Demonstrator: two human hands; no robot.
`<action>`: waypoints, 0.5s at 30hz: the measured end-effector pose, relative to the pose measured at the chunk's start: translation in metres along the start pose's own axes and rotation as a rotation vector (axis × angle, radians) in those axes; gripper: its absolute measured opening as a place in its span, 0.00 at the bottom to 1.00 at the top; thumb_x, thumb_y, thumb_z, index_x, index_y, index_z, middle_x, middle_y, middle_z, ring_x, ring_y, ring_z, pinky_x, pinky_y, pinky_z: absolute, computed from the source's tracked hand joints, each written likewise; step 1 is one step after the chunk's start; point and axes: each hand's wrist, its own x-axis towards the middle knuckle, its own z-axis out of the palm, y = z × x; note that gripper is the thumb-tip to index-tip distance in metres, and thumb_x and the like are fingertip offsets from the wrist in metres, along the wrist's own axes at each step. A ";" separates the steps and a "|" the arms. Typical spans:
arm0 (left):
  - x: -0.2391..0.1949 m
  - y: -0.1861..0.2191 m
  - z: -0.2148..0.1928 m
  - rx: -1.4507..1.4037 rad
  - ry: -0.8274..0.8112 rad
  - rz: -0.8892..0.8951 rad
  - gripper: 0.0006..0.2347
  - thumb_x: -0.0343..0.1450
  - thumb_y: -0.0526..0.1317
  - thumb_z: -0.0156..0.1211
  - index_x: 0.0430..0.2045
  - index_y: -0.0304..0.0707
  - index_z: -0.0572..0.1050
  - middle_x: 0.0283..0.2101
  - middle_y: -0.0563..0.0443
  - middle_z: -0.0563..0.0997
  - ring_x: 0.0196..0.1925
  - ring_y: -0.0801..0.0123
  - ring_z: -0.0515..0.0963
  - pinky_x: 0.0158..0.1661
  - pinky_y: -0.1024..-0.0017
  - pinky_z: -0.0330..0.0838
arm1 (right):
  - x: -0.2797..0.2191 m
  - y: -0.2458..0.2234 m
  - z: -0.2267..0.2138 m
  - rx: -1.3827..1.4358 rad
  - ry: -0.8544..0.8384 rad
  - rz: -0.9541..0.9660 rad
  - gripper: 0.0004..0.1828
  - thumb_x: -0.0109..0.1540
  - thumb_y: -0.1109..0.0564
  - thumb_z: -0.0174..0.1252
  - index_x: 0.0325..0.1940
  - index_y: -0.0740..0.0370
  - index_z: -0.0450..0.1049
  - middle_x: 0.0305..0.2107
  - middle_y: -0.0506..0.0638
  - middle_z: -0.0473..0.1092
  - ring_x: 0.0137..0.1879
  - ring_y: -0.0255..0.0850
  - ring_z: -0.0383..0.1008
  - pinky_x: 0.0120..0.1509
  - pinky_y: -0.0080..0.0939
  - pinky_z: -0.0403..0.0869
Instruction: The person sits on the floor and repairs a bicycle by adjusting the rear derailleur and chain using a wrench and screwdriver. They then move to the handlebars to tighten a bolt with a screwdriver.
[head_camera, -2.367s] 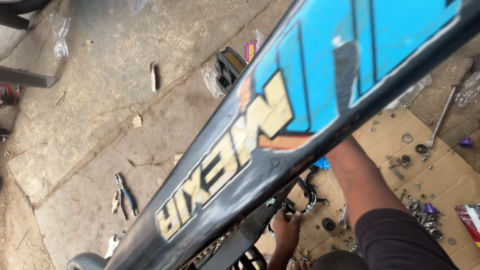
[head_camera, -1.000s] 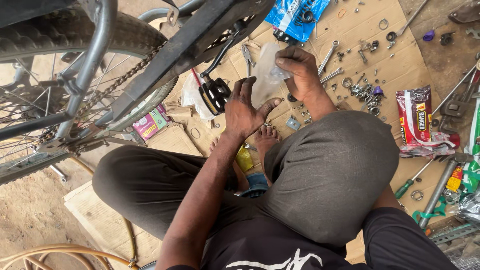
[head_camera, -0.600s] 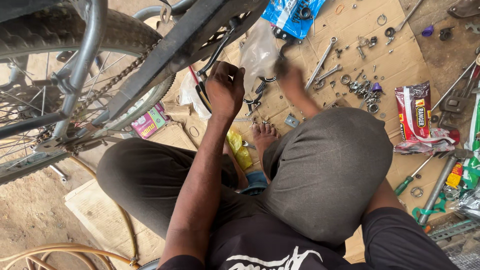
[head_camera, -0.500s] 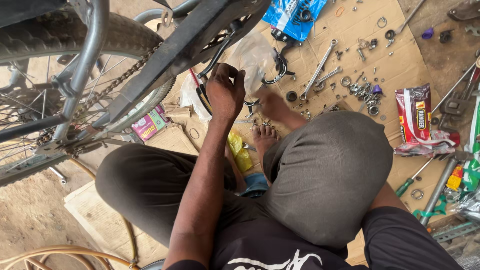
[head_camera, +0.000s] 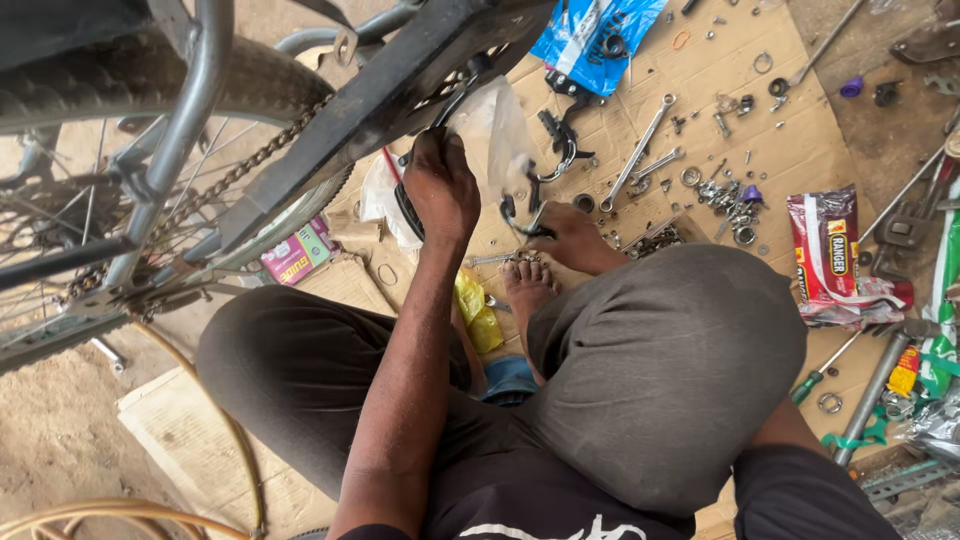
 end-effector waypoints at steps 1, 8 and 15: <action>0.003 0.001 0.003 -0.051 0.017 -0.021 0.05 0.74 0.34 0.58 0.35 0.28 0.76 0.26 0.39 0.78 0.27 0.56 0.78 0.33 0.61 0.72 | -0.004 0.000 -0.011 0.126 0.058 -0.018 0.16 0.60 0.49 0.66 0.44 0.63 0.78 0.40 0.54 0.71 0.43 0.44 0.72 0.48 0.49 0.72; -0.001 0.008 0.019 -0.091 0.019 0.016 0.04 0.73 0.33 0.60 0.34 0.28 0.76 0.27 0.40 0.80 0.26 0.60 0.78 0.31 0.64 0.72 | 0.002 0.001 -0.058 1.574 0.264 0.257 0.14 0.66 0.53 0.58 0.49 0.66 0.75 0.40 0.52 0.75 0.48 0.42 0.77 0.56 0.45 0.79; -0.003 0.004 0.013 -0.028 -0.027 -0.051 0.05 0.73 0.34 0.60 0.36 0.28 0.77 0.26 0.38 0.80 0.23 0.55 0.79 0.29 0.62 0.72 | 0.078 0.014 0.014 1.643 0.638 0.680 0.12 0.65 0.57 0.59 0.49 0.67 0.71 0.36 0.55 0.72 0.33 0.46 0.76 0.34 0.48 0.80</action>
